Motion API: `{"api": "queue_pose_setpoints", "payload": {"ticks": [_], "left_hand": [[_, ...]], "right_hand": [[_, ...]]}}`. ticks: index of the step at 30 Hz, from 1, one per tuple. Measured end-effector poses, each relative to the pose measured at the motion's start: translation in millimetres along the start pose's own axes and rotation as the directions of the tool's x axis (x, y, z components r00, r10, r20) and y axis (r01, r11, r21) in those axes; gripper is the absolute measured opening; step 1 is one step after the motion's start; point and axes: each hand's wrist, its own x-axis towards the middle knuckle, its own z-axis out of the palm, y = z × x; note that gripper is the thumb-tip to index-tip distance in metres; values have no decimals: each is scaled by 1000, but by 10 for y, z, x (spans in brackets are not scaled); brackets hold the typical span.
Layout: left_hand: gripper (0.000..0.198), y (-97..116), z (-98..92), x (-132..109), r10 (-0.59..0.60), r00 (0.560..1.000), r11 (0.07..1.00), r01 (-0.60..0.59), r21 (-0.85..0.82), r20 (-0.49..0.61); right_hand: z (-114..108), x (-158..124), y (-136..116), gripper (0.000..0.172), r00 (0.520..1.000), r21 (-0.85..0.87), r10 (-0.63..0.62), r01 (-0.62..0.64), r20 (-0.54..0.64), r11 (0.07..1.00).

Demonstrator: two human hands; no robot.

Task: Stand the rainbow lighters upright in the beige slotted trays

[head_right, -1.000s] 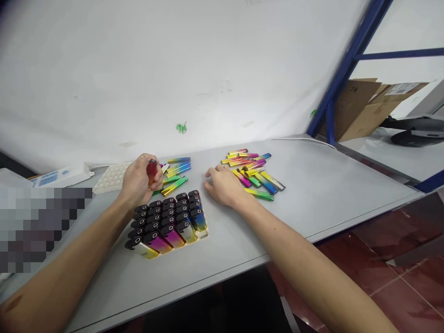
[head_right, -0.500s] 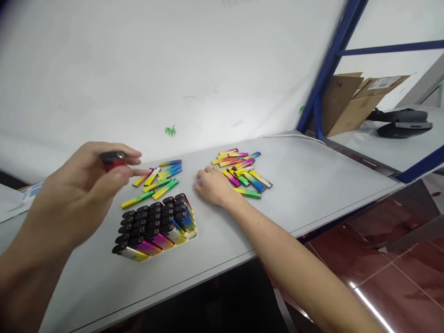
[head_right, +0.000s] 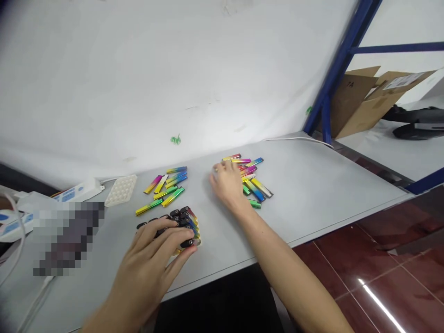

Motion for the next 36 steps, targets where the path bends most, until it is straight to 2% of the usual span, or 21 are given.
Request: {"api": "queue_pose_setpoints", "payload": {"ticks": [2,4,6,8,10,14,18,21,24,26,31,36], "left_hand": [[19,-19,74,-61,-9,1000,997,10,82,-12],[22,-49,118,-116,-28,999,991,30,131,-18],[26,-77,131,-149,-29,999,989,33,146,-24],[26,-88,121,-152,-20,999,990,26,136,-46],[25,-74,100,-130,-18,997,993,27,115,-80],[28,-24,64,-89,-6,990,992,24,121,-141],[33,-24,36,-113,14,987,989,9,145,-157],[34,-34,31,-148,-4,988,992,23,121,-153],[36,-18,62,-173,-25,984,993,45,107,-178],[36,0,91,-178,-27,984,993,48,110,-179],[33,2,125,-161,-44,982,989,68,131,-183],[31,-20,173,-169,-40,985,991,60,118,-165]], "right_hand": [[-17,39,128,49,981,-104,167,-178,-102,979],[-5,63,232,64,959,-186,282,-282,-28,941],[31,65,270,72,943,-243,318,-287,100,927],[79,46,234,73,941,-262,296,-247,167,933],[122,8,151,73,952,-257,251,-201,177,945],[158,-53,16,67,969,-218,187,-150,163,964],[122,58,68,69,971,-218,207,-178,120,960],[104,241,181,78,940,-256,290,-240,181,937],[132,366,240,83,887,-289,319,-225,335,930],[164,377,225,81,876,-307,305,-193,374,932],[212,270,127,72,906,-305,226,-115,358,945],[210,208,100,70,925,-273,185,-94,332,957]]}}
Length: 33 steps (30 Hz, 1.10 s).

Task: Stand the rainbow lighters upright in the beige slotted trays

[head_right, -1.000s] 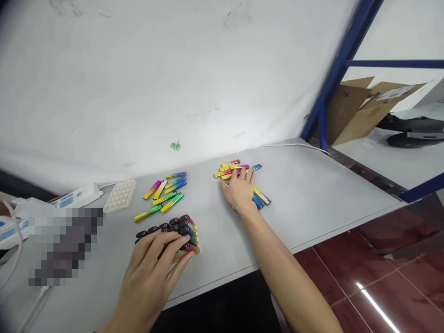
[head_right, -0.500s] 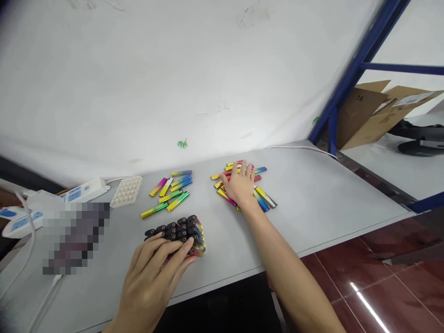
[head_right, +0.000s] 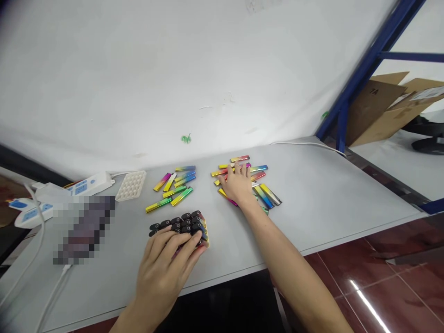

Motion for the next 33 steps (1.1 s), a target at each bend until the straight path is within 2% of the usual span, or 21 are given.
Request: {"api": "queue_pose_setpoints", "payload": {"ticks": [7,11,14,17,18,20,22,24,26,29,31,33], "left_hand": [[41,38,50,-123,38,998,994,-42,101,40],[37,57,36,-132,8,999,998,-11,64,51],[32,-43,-50,-56,-43,997,999,44,-16,58],[25,-319,-204,77,-140,985,984,149,-93,102],[20,-446,-250,126,-204,969,968,221,-117,142],[17,-727,-287,218,-369,909,903,400,-156,193],[19,-1015,-213,285,-518,840,821,541,-180,160],[24,-1278,-26,309,-598,791,769,612,-183,130],[25,-1491,226,280,-584,806,791,591,-159,94],[25,-1678,568,161,-415,908,904,419,-87,58],[24,-1719,698,75,-309,945,949,314,-40,105],[23,-1717,744,18,-248,957,968,252,-11,153]], "right_hand": [[-8,-76,9,61,993,40,-106,108,-47,993],[-10,-97,-8,54,983,65,-170,175,-72,982],[-17,-92,-10,47,969,89,-216,227,-119,970],[-38,-60,34,44,959,101,-193,217,-208,971],[-46,-42,60,44,957,104,-171,199,-233,975],[-60,5,123,47,961,106,-118,149,-251,983],[-67,67,190,49,969,99,-72,98,-236,990],[-71,147,252,49,975,71,-42,59,-216,996],[-90,260,317,47,980,13,-40,44,-196,999],[-169,494,442,45,992,-108,-87,77,-94,991],[-244,668,543,46,993,-133,-116,113,-15,985],[-311,822,640,45,989,-142,-132,140,60,980]]}}
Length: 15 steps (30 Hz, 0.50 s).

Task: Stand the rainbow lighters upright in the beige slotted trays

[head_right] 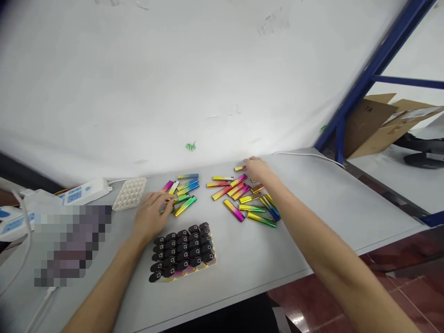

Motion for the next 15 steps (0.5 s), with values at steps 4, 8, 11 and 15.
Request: {"api": "queue_pose_setpoints", "payload": {"ticks": [4,8,11,15], "left_hand": [[22,37,-35,-17,22,1000,999,-22,27,8],[20,84,-80,25,23,1000,999,-22,32,-18],[19,140,-102,53,14,999,1000,-13,11,-34],[21,225,-154,72,12,1000,997,-13,-71,-12]], "right_hand": [[-83,138,168,29,995,-9,-38,39,87,999],[-228,25,143,26,997,6,-66,66,40,998],[-331,-244,-121,22,972,251,-108,160,-209,955],[-309,-666,-742,17,949,613,-219,315,-229,725]]}}
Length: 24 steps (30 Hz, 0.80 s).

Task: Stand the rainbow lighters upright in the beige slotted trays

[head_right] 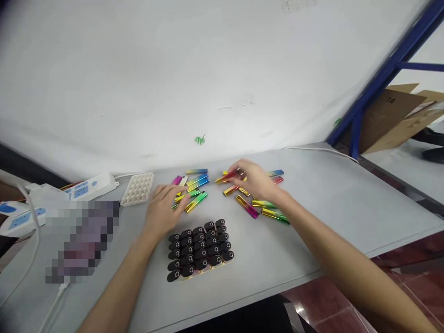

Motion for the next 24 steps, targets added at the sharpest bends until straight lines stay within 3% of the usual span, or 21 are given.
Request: {"api": "queue_pose_setpoints", "payload": {"ticks": [2,5,9,13,18,21,24], "left_hand": [[27,33,-27,-1,5,999,998,-2,-56,48],[37,65,-54,-15,8,993,983,14,-181,121],[38,114,-78,-28,-37,966,907,141,-396,257],[32,185,-109,-14,-103,902,803,324,-500,419],[28,225,-77,-2,-212,832,664,507,-550,513],[23,221,-52,8,-308,799,477,600,-642,517],[33,202,-43,20,-395,804,339,577,-743,444]], "right_hand": [[244,-93,-218,20,996,185,-17,0,92,983],[539,-172,-399,19,990,327,-54,9,128,945],[744,-227,-481,21,997,449,-18,-17,74,894],[770,-275,-516,23,998,488,1,-29,59,872],[714,-315,-441,21,998,411,55,-44,-17,911],[692,-329,-361,20,995,354,81,-56,-56,933],[690,-329,-315,19,991,292,101,-72,-85,954]]}}
